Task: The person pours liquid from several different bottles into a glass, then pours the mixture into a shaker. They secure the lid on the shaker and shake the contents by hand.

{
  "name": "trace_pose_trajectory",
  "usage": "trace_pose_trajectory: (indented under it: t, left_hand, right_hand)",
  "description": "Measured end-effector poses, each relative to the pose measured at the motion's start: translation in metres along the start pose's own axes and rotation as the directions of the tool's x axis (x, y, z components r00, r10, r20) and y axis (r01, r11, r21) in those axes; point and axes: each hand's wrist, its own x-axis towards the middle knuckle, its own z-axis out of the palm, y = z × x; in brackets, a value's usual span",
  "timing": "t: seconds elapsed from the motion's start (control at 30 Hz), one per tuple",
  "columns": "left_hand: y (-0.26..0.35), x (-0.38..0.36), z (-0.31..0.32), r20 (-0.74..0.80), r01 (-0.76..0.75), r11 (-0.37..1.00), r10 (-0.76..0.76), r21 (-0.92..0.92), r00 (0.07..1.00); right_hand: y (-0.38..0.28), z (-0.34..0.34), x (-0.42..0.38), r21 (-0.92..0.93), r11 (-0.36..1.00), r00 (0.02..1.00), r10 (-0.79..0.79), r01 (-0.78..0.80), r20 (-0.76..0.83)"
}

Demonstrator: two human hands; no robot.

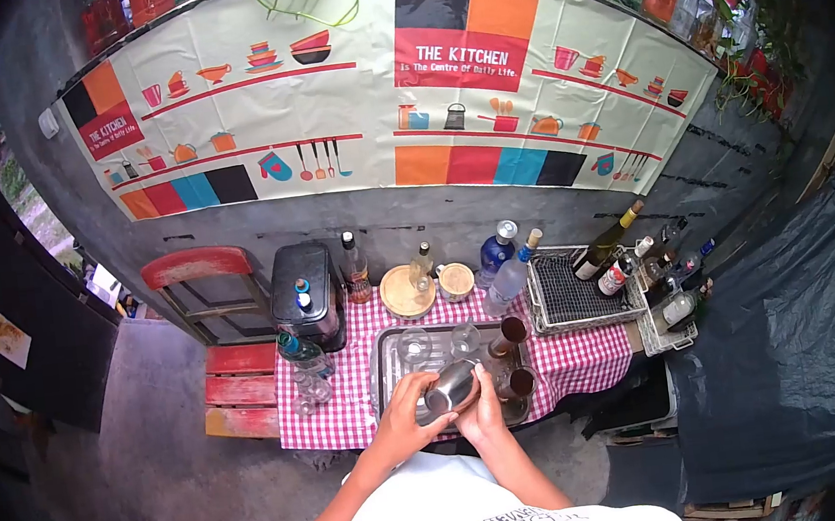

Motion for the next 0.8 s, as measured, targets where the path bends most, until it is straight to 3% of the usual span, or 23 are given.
trace_pose_trajectory:
  t: [0.13,0.2,0.27,0.37,0.4,0.5,0.53,0.6,0.67,0.73,0.8]
  left_hand:
    - [-0.006,-0.004,-0.023,0.037,0.027,1.000,-0.027,-0.010,0.999]
    - [-0.015,-0.008,-0.030,0.054,0.026,1.000,-0.025,-0.015,0.998]
    - [-0.022,-0.011,-0.038,0.095,0.075,0.997,-0.074,-0.009,0.993]
    - [-0.033,-0.015,-0.041,0.135,0.122,0.992,-0.119,-0.019,0.984]
    - [-0.033,-0.015,-0.042,0.159,0.179,0.983,-0.170,-0.039,0.972]
    - [-0.034,-0.015,-0.042,0.120,0.213,0.974,-0.203,-0.076,0.972]
    - [-0.034,-0.015,-0.042,0.121,0.213,0.974,-0.203,-0.075,0.972]
    - [-0.033,-0.014,-0.042,0.082,0.114,0.992,-0.109,-0.055,0.991]
    - [-0.032,-0.014,-0.041,0.076,0.124,0.990,-0.119,-0.064,0.990]
    - [-0.024,-0.009,-0.043,0.041,0.077,0.997,-0.077,-0.008,0.996]
    - [-0.024,-0.009,-0.042,0.062,0.118,0.993,-0.118,-0.010,0.991]
  right_hand:
    - [0.013,0.012,0.002,-0.096,0.980,0.985,-0.175,0.173,-0.009]
    - [0.016,0.030,-0.006,-0.279,0.880,0.918,-0.397,0.384,0.011]
    - [0.017,0.047,-0.014,-0.521,0.679,0.836,-0.532,0.517,0.135]
    - [0.025,0.050,-0.015,-0.676,0.333,0.696,-0.614,0.657,0.373]
    - [0.027,0.052,-0.018,-0.675,0.329,0.689,-0.622,0.661,0.371]
    - [0.030,0.059,-0.028,-0.719,-0.092,0.598,-0.489,0.689,0.635]
    - [0.029,0.061,-0.028,-0.720,-0.092,0.598,-0.490,0.688,0.634]
    - [0.024,0.069,-0.028,-0.578,-0.242,0.459,-0.406,0.780,0.790]
    - [0.025,0.067,-0.028,-0.594,-0.226,0.483,-0.399,0.772,0.779]
    - [0.028,0.063,-0.026,-0.682,0.240,0.698,-0.470,0.691,0.541]
    - [0.019,0.064,-0.020,-0.693,0.211,0.678,-0.524,0.689,0.515]
